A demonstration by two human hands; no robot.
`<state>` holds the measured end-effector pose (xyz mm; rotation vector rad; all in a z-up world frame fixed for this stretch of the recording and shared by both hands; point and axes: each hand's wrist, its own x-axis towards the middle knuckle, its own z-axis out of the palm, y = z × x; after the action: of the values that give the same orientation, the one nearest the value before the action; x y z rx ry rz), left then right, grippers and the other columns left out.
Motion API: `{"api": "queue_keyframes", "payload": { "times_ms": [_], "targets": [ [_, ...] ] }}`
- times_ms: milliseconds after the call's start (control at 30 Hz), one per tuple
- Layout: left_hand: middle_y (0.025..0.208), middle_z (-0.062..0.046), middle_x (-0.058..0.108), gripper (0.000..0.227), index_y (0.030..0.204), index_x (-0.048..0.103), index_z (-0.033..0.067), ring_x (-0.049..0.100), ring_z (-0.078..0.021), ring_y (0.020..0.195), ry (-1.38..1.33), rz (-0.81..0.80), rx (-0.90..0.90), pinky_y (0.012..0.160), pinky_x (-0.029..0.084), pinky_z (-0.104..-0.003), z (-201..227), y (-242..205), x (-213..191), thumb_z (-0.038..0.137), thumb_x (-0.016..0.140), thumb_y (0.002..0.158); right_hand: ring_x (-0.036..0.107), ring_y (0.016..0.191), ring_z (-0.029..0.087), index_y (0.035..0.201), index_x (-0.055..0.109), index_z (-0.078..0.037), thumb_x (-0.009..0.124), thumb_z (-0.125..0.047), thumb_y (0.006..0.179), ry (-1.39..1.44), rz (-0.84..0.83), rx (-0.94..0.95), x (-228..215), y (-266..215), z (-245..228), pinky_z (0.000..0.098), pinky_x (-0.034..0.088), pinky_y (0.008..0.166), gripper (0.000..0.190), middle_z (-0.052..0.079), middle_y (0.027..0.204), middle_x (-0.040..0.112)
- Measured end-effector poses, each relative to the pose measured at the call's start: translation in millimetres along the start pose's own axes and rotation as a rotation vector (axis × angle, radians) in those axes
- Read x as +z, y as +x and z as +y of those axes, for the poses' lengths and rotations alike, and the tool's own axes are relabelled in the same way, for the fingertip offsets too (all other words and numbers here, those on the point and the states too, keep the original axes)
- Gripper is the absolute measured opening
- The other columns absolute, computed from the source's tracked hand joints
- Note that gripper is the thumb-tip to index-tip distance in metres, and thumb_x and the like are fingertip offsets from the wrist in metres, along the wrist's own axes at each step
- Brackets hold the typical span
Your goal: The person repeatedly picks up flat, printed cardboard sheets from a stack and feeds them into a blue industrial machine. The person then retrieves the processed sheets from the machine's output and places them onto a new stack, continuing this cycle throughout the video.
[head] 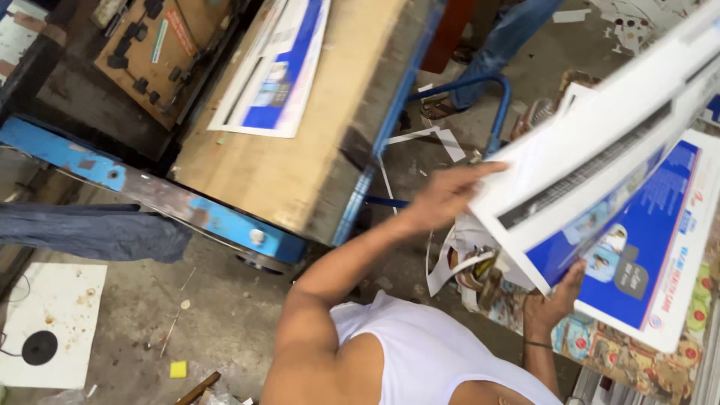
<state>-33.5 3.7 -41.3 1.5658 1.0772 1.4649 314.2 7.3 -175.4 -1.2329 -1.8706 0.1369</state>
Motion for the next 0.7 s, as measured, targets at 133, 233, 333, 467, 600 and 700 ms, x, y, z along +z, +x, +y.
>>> {"api": "queue_keyframes", "payload": {
  "times_ms": [133, 233, 333, 467, 600, 700],
  "targets": [
    [0.099, -0.013, 0.07, 0.042, 0.152, 0.059, 0.0123, 0.059, -0.01, 0.064, -0.323, 0.42, -0.33, 0.057, 0.05, -0.022, -120, -35, -138, 0.022, 0.055, 0.111, 0.042, 0.149, 0.047, 0.152, 0.048, 0.004, 0.059, -0.003, 0.097, -0.209, -0.123, -0.268, 61, 65, -65, 0.056, 0.023, 0.126, 0.057, 0.028, 0.157, 0.048],
    [0.132, -0.016, 0.07, 0.041, 0.138, 0.066, 0.0064, 0.067, -0.0314, 0.115, 0.376, 0.731, 0.024, 0.085, 0.061, -0.039, -217, -64, -247, 0.004, 0.063, 0.097, 0.046, 0.147, 0.036, 0.15, 0.056, -0.011, 0.061, 0.004, 0.074, -0.502, -0.591, -0.258, 129, 107, -122, 0.0559, 0.026, 0.122, 0.077, 0.016, 0.153, 0.054],
    [0.107, -0.016, 0.075, 0.032, 0.124, 0.073, 0.019, 0.072, -0.0349, 0.098, 0.857, 0.836, -0.538, 0.085, 0.055, -0.045, -279, -116, -332, 0.012, 0.063, 0.094, 0.05, 0.146, 0.025, 0.143, 0.059, -0.01, 0.057, 0.004, 0.084, -0.353, -0.817, -0.482, 209, 137, -179, 0.0474, 0.034, 0.12, 0.061, 0.01, 0.15, 0.058],
    [0.097, -0.013, 0.077, 0.028, 0.106, 0.081, 0.028, 0.074, -0.0335, 0.087, 0.999, 1.179, -0.879, 0.076, 0.057, -0.046, -305, -167, -418, 0.018, 0.063, 0.088, 0.052, 0.137, 0.035, 0.137, 0.061, -0.002, 0.066, -0.007, 0.077, -0.139, -0.869, -0.717, 283, 150, -263, 0.0512, 0.036, 0.114, 0.061, 0.018, 0.144, 0.059],
    [0.102, -0.014, 0.076, 0.03, 0.117, 0.079, 0.0238, 0.074, -0.0322, 0.09, 1.02, 1.148, -1.019, 0.079, 0.057, -0.045, -308, -195, -483, 0.02, 0.066, 0.09, 0.058, 0.131, 0.035, 0.125, 0.067, -0.002, 0.07, -0.012, 0.085, -0.012, -0.812, -0.789, 272, 158, -316, 0.0487, 0.045, 0.111, 0.042, 0.017, 0.133, 0.065],
    [0.105, -0.013, 0.076, 0.028, 0.117, 0.077, 0.0204, 0.072, -0.0336, 0.094, 0.949, 1.185, -1.157, 0.083, 0.056, -0.048, -304, -213, -536, 0.025, 0.068, 0.091, 0.067, 0.116, 0.034, 0.106, 0.072, 0.0, 0.073, -0.007, 0.089, 0.184, -0.589, -0.787, 231, 161, -320, 0.0431, 0.057, 0.102, 0.018, 0.015, 0.116, 0.07]
  ]
}}
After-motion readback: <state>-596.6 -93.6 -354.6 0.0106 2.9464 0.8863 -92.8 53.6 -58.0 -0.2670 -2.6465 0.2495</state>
